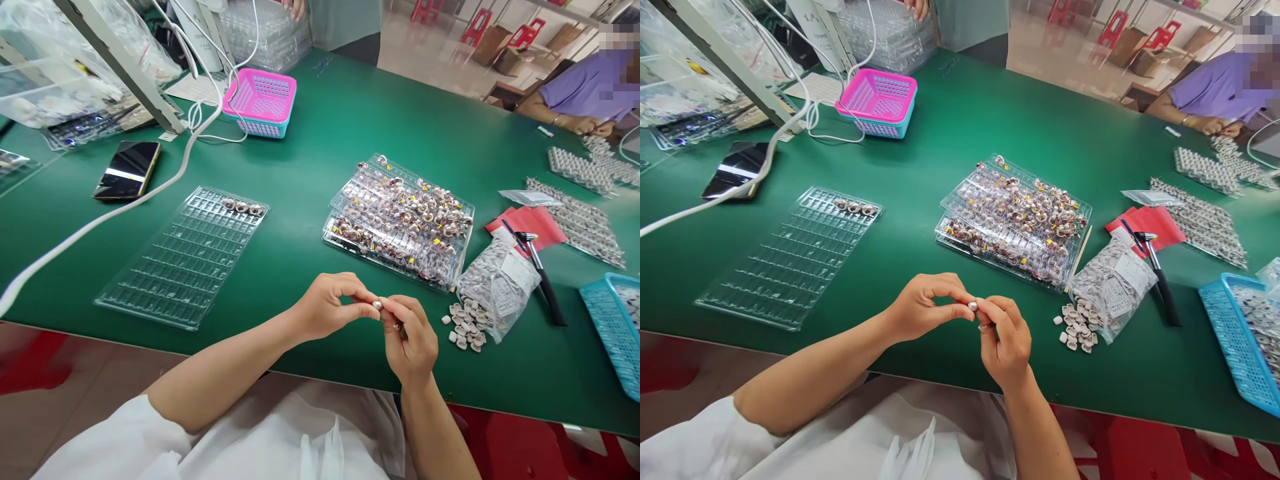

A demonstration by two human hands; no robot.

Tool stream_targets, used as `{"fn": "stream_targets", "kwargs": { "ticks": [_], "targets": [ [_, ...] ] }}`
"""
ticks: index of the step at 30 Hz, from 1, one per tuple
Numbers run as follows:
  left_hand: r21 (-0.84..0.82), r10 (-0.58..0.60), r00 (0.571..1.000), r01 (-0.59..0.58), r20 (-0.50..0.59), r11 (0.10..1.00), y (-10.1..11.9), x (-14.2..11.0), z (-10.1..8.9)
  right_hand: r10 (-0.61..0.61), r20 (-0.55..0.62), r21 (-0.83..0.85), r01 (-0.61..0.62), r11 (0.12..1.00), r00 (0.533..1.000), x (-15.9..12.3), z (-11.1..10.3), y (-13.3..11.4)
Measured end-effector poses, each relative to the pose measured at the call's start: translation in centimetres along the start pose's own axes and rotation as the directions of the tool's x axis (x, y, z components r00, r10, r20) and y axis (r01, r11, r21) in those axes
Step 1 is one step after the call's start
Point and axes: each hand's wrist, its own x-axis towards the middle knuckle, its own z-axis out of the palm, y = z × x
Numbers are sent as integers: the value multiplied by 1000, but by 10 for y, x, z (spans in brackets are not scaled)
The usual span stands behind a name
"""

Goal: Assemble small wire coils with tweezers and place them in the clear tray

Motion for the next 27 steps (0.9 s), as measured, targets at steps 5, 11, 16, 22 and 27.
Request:
{"fn": "stream_targets", "kwargs": {
  "ticks": [5,11,16,22,27],
  "targets": [
    [-71,-200,979,202,45,977,7,4,-3,27,17,63,-28,998,999,1,-1,0],
    [-146,-315,944,327,101,934,5,7,-4,13,17,74,-14,997,1000,4,-1,-4],
    [-175,-321,942,334,98,926,0,6,-2,8,17,63,-9,998,1000,3,0,-3],
    [-209,-333,938,345,90,915,-5,5,2,21,3,76,-21,997,1000,2,1,0],
    [-324,-377,919,394,116,860,-10,5,5,142,45,129,-147,981,989,4,0,2]
  ]
}}
